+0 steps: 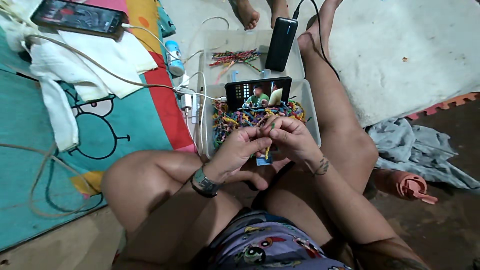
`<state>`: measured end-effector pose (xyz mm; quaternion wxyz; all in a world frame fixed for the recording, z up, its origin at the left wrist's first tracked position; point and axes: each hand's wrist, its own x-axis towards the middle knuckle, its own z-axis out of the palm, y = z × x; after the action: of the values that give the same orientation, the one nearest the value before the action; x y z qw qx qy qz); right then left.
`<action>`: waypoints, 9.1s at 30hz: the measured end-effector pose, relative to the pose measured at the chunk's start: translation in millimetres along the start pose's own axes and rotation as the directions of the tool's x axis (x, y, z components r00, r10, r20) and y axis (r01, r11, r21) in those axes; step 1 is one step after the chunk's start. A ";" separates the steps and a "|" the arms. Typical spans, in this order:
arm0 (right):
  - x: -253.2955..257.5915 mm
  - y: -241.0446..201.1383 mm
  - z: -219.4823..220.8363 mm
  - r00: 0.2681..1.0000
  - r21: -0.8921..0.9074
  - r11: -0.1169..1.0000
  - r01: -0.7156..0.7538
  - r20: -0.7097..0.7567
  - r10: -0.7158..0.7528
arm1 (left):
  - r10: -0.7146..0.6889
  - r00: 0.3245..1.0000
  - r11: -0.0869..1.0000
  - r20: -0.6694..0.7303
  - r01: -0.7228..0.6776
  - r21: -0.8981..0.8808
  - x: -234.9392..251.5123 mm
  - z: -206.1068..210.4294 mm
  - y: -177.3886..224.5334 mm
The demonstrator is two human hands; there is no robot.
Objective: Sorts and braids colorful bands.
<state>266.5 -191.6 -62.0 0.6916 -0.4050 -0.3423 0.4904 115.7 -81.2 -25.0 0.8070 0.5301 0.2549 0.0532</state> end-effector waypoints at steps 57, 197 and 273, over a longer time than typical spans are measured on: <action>2.1 3.4 2.6 0.986 -0.347 0.926 0.148 -0.018 -0.164 | 0.011 0.999 0.994 -0.041 -0.007 0.113 -1.7 1.3 8.6; 2.1 6.1 16.3 0.990 -0.346 0.933 0.096 -0.066 -0.126 | 0.342 0.716 0.549 0.609 -0.678 0.489 -9.0 -55.9 63.9; 2.9 -5.8 24.8 0.968 -0.853 0.461 0.244 0.183 -0.173 | 0.503 0.744 0.864 -0.439 -0.443 0.240 -9.2 -19.1 27.1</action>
<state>248.1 -184.5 -45.8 0.4341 -0.6357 -0.6136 0.1759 103.7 -56.9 -3.7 0.6426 0.5938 0.3093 0.3726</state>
